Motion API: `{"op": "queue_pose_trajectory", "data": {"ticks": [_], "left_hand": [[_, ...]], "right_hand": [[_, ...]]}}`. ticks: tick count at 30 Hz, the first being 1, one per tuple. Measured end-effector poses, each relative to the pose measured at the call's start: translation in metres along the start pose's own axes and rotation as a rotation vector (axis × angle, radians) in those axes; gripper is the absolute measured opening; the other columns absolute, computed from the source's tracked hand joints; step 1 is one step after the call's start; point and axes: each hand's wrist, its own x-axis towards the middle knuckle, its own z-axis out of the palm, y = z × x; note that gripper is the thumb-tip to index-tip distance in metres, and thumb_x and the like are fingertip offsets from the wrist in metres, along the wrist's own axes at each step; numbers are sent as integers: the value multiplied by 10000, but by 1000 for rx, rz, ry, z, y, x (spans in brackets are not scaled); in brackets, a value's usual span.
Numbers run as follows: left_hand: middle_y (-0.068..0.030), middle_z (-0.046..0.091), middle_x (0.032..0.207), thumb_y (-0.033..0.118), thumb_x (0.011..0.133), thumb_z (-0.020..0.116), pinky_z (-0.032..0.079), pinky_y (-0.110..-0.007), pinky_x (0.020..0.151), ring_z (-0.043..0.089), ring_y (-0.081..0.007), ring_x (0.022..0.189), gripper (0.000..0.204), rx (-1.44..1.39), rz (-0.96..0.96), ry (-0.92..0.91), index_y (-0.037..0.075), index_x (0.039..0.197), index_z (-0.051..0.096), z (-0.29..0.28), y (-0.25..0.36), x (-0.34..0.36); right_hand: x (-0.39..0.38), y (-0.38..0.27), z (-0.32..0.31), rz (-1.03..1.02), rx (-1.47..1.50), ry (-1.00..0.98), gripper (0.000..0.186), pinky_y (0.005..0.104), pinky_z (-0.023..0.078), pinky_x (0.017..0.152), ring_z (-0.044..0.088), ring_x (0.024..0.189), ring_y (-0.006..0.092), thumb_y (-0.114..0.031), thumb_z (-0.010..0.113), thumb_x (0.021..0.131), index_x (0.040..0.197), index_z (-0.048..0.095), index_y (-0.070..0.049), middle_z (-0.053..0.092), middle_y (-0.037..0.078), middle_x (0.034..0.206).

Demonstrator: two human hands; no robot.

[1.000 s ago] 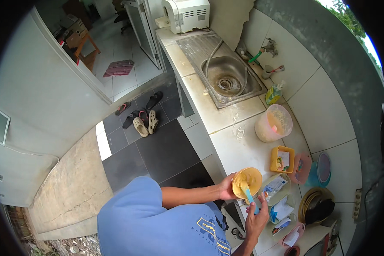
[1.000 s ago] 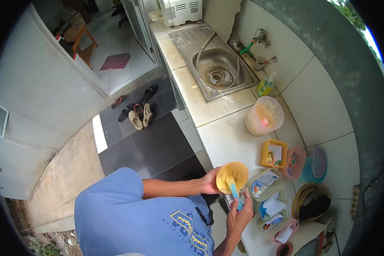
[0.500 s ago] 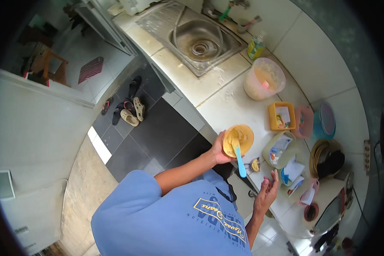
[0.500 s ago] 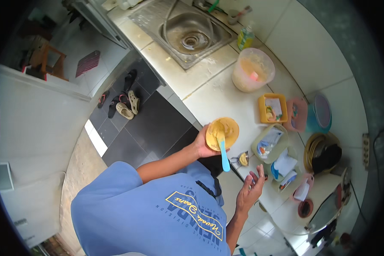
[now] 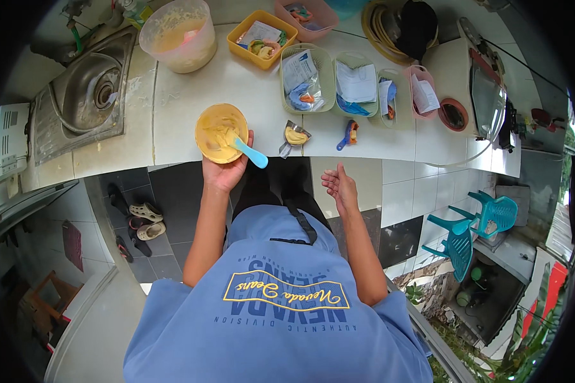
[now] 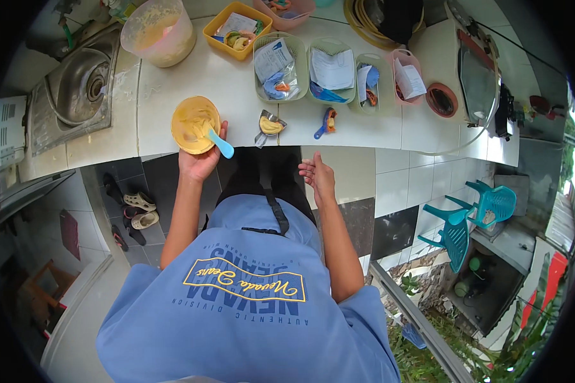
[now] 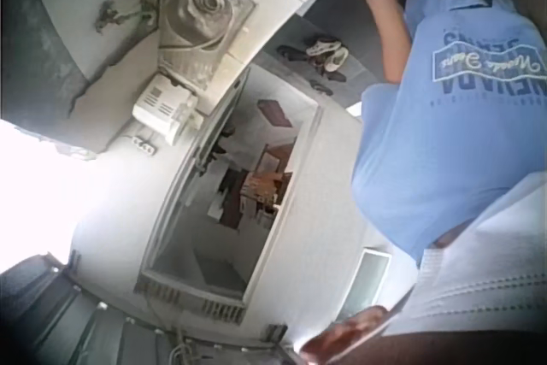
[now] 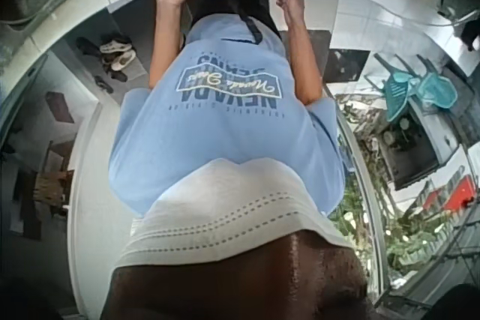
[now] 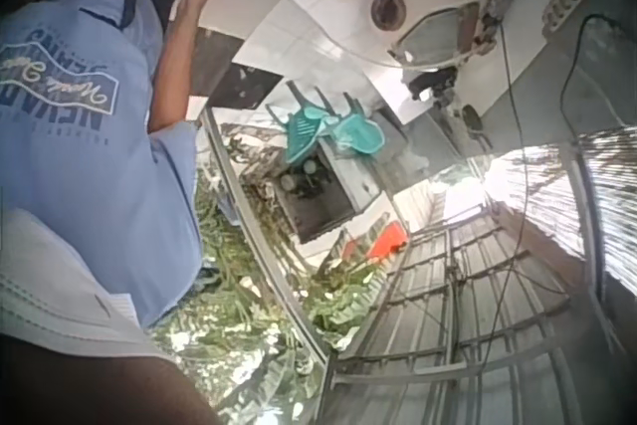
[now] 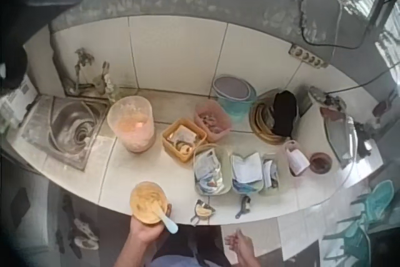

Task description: The person mixes dental impression material in a bowl with a spatula and then applies the mixture onto two dental impression trays.

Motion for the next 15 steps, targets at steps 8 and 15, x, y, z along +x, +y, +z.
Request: {"op": "queue_pose_trajectory", "data": {"ticks": [8,15], "left_hand": [[-221,489,1287,461,960,386,352,-551,1062,457,-386,1221,578,174,-20,166,6,1311,444,8,-5,-27],[-171,499,1202,479,971,280,368,-516,1024,500,-299,1138,573,54,186,515,-18,1215,427,-21,1,-56]], "right_hand": [[45,-20,9,-38,-46,83,619,191,402,442,553,489,77,-613,566,856,734,667,-15,630,41,607],[35,-9,4,-145,-9,-4,359,190,421,466,586,530,80,-357,575,917,850,667,-16,674,51,705]]}}
